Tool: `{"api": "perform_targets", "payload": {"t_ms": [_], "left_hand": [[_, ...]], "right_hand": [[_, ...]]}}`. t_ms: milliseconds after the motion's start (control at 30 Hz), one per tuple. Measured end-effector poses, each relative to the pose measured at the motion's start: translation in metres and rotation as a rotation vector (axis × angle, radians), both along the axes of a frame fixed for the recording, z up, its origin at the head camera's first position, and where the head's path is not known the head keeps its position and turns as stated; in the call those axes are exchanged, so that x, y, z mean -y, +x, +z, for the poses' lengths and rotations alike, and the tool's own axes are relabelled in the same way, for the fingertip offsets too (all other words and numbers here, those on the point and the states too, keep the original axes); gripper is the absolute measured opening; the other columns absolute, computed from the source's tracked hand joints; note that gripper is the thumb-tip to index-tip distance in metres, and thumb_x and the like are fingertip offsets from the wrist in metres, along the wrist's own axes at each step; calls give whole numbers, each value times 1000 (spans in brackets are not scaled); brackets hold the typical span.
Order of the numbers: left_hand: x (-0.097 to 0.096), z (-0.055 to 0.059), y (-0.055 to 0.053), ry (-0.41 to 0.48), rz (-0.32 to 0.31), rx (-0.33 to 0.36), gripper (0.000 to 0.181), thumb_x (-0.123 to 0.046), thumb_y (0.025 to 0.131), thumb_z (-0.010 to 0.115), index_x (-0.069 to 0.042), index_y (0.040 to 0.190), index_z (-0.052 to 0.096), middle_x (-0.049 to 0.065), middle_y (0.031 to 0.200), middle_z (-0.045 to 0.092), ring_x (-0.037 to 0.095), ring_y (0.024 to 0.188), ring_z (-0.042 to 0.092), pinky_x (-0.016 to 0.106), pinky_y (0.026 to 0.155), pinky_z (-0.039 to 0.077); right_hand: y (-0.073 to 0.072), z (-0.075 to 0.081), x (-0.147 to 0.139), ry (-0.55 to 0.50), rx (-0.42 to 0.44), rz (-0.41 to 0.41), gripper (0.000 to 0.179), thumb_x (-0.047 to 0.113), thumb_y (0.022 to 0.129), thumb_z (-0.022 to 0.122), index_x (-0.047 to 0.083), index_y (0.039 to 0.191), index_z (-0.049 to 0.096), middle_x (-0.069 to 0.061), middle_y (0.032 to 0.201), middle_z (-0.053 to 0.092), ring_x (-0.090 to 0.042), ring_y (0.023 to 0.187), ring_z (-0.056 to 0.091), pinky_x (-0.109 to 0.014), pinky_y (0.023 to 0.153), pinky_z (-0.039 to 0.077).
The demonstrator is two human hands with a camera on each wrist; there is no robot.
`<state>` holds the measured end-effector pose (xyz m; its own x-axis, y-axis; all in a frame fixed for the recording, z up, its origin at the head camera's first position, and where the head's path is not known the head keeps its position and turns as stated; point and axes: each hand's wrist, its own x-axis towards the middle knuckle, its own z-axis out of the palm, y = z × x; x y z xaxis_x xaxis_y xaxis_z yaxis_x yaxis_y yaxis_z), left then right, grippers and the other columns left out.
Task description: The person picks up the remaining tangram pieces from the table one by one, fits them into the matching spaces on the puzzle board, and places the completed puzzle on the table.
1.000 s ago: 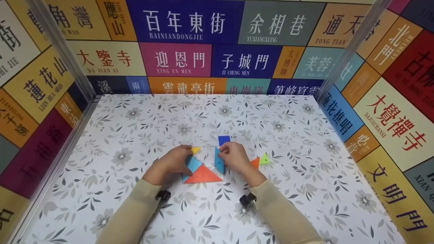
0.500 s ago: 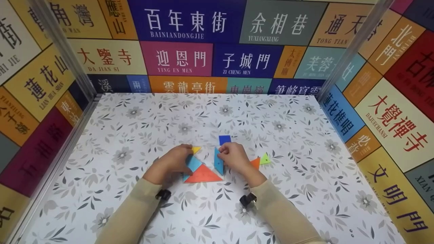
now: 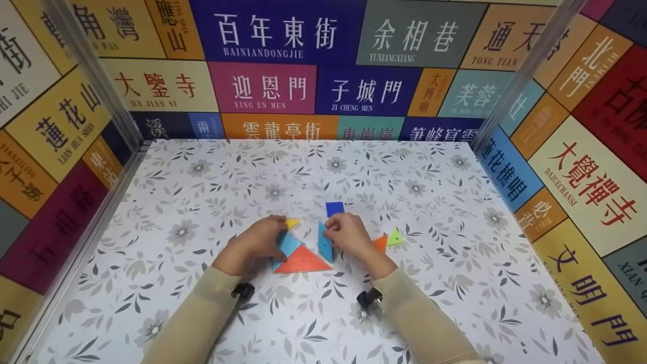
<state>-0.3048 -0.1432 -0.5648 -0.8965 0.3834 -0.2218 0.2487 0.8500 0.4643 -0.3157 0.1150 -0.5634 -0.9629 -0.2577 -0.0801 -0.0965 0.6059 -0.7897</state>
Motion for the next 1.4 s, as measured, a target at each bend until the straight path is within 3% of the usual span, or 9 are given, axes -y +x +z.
{"api": "perform_targets", "payload": {"t_ms": [267,500,700,1000,1267,1400], "left_hand": [[2,1,1,4,-62,-58,69,-20,73,97,2,131,69,22,156,55,40,144,53,48,120,46],[2,0,0,-6,-42,-34,74,-22,74,97,2,137,67,20,159,53,38,145,52,48,122,44],[2,0,0,-12,-62,-51,74,-22,74,97,3,136,67,22,157,55,40,145,52,49,123,43],[-1,1,1,-4,-13,0,77,-22,75,97,0,141,65,18,162,51,37,149,49,49,125,40],[2,-1,1,0,-63,-76,69,-21,72,98,2,131,70,22,155,56,39,142,55,48,119,47],[1,0,0,-2,-42,-48,72,-22,73,98,1,134,69,21,157,55,38,143,54,48,121,46]], "right_hand": [[2,2,1,-13,26,21,5,9,95,76,7,98,74,-4,84,71,-17,64,69,-26,59,57],[2,2,1,3,26,26,5,11,95,77,8,97,74,-5,85,71,-14,66,66,-26,61,57],[3,2,2,19,5,34,5,11,95,77,8,97,74,-4,83,72,-14,64,66,-26,59,56],[4,2,3,11,38,31,4,11,95,77,9,97,73,-4,82,70,-13,64,64,-26,59,55],[3,0,4,26,-24,58,4,10,94,77,8,96,74,-2,80,72,-12,60,63,-25,58,53],[4,-2,5,24,-20,61,4,10,95,76,8,97,74,-3,82,71,-13,64,63,-26,60,54]]}}
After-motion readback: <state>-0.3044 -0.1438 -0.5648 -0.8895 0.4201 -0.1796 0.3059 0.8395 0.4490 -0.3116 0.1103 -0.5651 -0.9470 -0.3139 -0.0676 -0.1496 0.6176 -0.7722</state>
